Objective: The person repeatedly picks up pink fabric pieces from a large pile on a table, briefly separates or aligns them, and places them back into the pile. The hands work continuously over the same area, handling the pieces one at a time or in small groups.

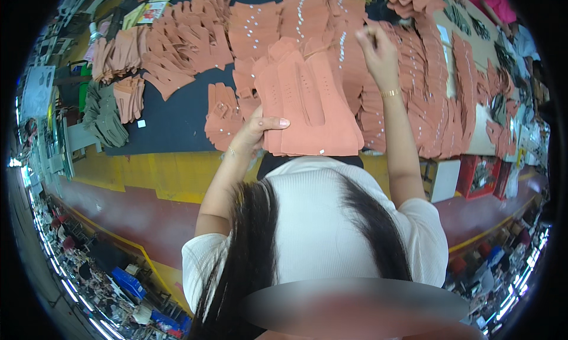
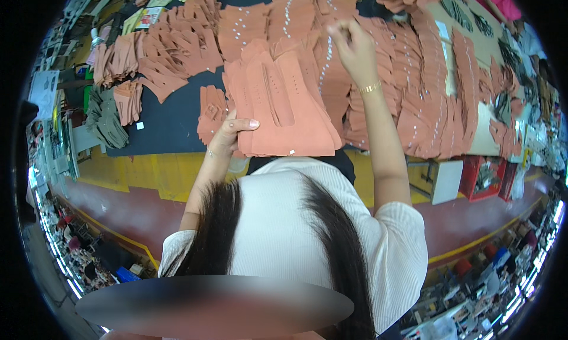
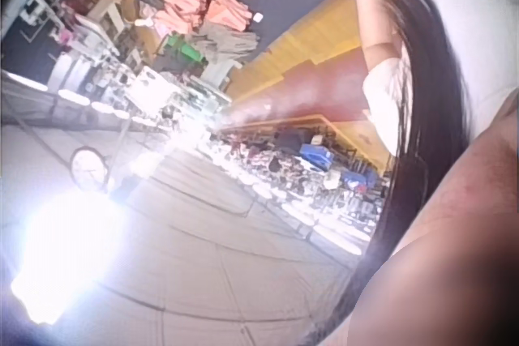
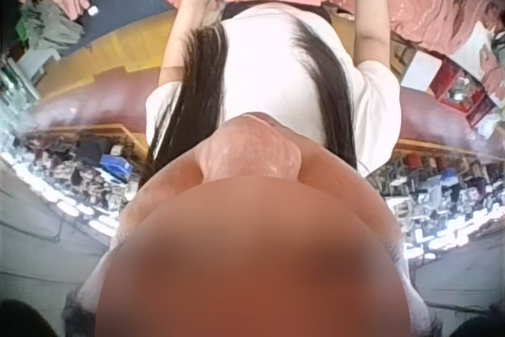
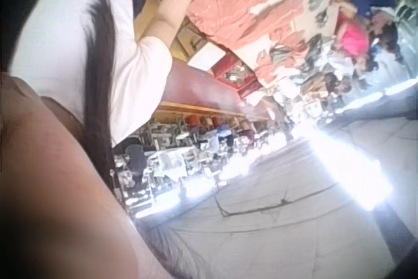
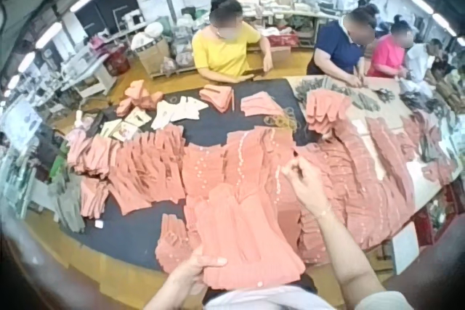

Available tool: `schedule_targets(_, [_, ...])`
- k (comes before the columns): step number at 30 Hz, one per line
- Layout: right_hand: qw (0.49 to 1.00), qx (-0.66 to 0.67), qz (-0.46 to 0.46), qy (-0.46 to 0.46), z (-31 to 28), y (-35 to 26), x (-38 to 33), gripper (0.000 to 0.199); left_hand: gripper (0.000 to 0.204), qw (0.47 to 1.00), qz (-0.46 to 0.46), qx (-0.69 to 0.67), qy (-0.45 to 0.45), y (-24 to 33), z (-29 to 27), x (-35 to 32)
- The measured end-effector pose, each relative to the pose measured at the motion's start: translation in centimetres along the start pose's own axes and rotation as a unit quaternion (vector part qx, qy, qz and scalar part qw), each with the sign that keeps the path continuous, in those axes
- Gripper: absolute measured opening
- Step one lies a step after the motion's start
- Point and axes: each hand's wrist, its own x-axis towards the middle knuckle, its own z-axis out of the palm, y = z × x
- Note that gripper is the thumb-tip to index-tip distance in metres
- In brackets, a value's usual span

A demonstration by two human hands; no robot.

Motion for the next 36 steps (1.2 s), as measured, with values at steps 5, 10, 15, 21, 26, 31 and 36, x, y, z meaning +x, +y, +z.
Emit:
schedule_targets(5, [1.000, 0.019, 0.001, -0.018, 1.8, -1.7, 2.8, 0.020, 0.079, 0.997, 0.008, 0.073, -0.029, 1.3, 2.4, -0.7])
schedule_targets(10, [0.999, 0.042, -0.012, -0.025, 4.2, -3.5, 6.0, 0.012, 0.081, 0.995, -0.017, 0.093, -0.038, 2.6, 2.7, -0.9])
schedule_targets(15, [0.994, 0.040, -0.094, -0.042, 6.7, -1.7, 9.5, 0.013, 0.082, 0.995, 0.006, 0.088, -0.035, 2.0, 2.0, -0.6])
schedule_targets(21, [0.929, -0.165, 0.042, -0.329, 7.8, 6.0, 6.9, 0.020, 0.079, 0.996, 0.013, 0.046, 0.070, 0.2, 0.5, -0.2])
schedule_targets(26, [0.853, -0.242, 0.137, -0.441, 6.0, 13.0, 6.4, 0.027, 0.076, 0.993, -0.002, 0.029, 0.113, -1.0, -1.0, -0.4])
schedule_targets(31, [0.968, -0.202, 0.144, 0.043, 3.3, 15.5, 10.9, 0.033, 0.073, 0.993, -0.017, 0.006, 0.116, -1.5, -1.1, 0.0])
schedule_targets(36, [0.980, -0.125, 0.142, 0.059, 2.4, 12.5, 11.1, 0.040, 0.068, 0.993, 0.010, -0.022, 0.115, -1.4, -0.2, 1.0])
